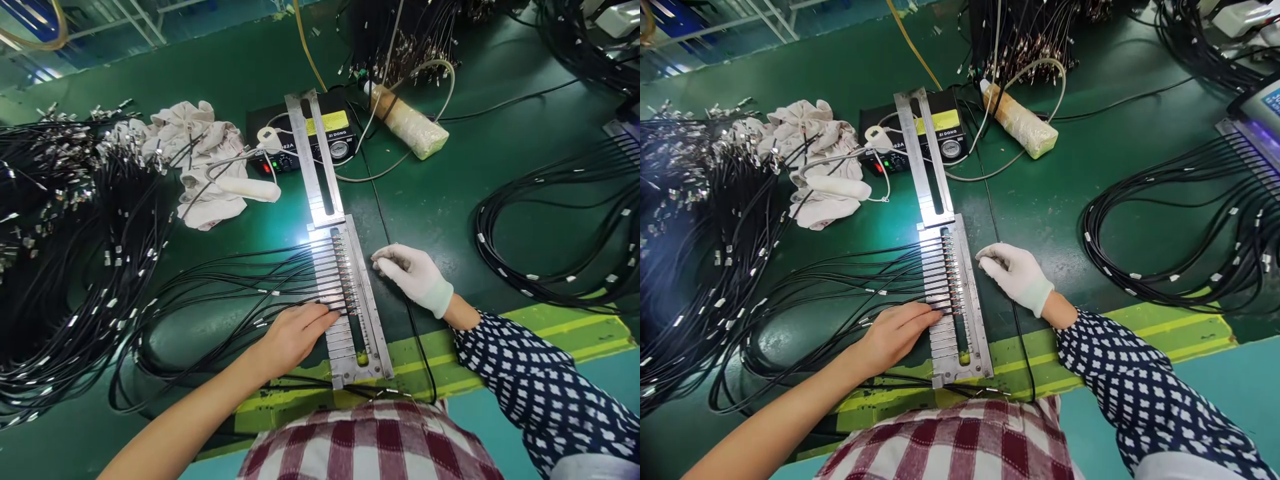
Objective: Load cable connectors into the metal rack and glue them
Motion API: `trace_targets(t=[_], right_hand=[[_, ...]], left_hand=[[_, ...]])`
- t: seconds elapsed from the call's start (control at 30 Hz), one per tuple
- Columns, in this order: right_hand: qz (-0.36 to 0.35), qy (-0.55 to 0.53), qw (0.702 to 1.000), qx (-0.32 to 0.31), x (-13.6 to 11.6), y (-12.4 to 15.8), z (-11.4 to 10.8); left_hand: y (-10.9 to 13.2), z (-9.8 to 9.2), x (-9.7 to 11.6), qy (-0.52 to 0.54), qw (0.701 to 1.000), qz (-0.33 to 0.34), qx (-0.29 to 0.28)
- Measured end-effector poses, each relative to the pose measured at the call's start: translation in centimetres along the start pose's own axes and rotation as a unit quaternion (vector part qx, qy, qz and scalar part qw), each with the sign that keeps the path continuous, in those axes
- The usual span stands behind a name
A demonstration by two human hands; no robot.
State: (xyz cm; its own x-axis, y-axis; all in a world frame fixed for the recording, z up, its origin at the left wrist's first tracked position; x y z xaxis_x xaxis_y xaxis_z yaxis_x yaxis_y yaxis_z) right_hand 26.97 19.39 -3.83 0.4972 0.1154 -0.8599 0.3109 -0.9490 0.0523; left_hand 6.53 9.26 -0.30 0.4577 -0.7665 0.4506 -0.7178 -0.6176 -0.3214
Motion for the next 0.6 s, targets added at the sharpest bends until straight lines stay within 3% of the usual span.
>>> trace_targets(t=[0.13, 0.33, 0.6], right_hand=[[-0.003, 0.009, 1.000, 0.001, -0.3, 0.0, -0.1], [-0.014, 0.025, 1.000, -0.004, -0.2, 0.0, -0.2], [-0.014, 0.021, 1.000, -0.003, 0.2, 0.0, 0.0]], left_hand=[[0.2, 0.3, 0.9, -0.057, 0.998, 0.008, -0.010], [2.3, 1.1, 0.9, -0.078, 0.992, -0.085, -0.041], [2.6, 1.8, 0.9, -0.090, 0.991, -0.079, -0.066]])
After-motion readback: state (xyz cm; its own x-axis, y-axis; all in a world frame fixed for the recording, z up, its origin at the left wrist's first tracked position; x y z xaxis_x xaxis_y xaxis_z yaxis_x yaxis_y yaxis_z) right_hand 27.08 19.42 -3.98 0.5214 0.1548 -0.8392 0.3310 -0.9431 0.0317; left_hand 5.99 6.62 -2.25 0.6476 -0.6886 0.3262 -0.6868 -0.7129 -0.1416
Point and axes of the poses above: each hand's wrist, its own y-axis away from the middle knuckle, its own z-axis out of the palm, x = y × z, the point moved 7 cm from there along -y, towards the middle knuckle, and after that the axes turned 11 degrees about y, right-handed, at the moved point
